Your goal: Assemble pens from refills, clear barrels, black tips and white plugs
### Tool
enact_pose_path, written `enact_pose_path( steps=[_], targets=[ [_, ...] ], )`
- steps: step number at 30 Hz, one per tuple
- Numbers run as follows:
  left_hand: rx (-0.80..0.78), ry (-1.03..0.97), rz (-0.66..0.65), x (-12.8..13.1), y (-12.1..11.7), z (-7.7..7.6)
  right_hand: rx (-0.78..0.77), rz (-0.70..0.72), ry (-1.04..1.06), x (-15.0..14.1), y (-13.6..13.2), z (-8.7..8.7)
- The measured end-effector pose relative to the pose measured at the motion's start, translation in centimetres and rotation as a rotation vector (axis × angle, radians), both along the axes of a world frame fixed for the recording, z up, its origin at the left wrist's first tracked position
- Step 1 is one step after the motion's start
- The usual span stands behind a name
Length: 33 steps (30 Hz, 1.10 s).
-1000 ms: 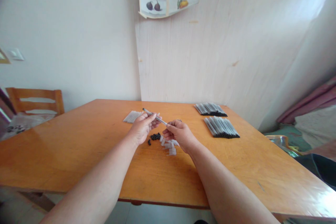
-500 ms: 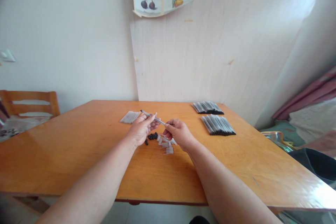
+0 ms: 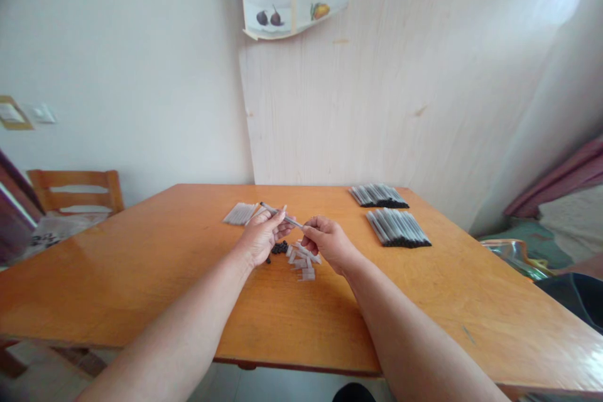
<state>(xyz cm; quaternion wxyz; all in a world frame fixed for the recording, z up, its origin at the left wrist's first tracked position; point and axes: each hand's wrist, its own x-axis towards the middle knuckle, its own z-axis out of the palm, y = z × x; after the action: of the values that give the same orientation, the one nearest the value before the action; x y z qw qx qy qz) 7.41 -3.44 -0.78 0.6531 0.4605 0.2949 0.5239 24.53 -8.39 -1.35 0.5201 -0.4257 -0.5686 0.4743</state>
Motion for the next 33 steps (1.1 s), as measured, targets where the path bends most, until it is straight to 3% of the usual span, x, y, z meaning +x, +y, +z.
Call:
enact_pose_path(
  steps=[15, 21, 27, 33],
  targets=[
    [0.001, 0.004, 0.057, 0.0, 0.0, 0.2, -0.132, -0.011, 0.035, -0.5, 0.3, 0.2],
    [0.035, 0.055, 0.080, -0.4, 0.2, 0.0, -0.139, -0.144, -0.034, -0.3, 0.5, 0.3],
    [0.229, 0.231, 0.233, -0.7, 0.1, 0.2, -0.064, -0.302, -0.047, -0.4, 0.9, 0.4],
    [0.493, 0.444, 0.293, -0.4, 0.5, -0.5, 0.034, -0.290, -0.022, -1.1, 0.3, 1.1]
  ],
)
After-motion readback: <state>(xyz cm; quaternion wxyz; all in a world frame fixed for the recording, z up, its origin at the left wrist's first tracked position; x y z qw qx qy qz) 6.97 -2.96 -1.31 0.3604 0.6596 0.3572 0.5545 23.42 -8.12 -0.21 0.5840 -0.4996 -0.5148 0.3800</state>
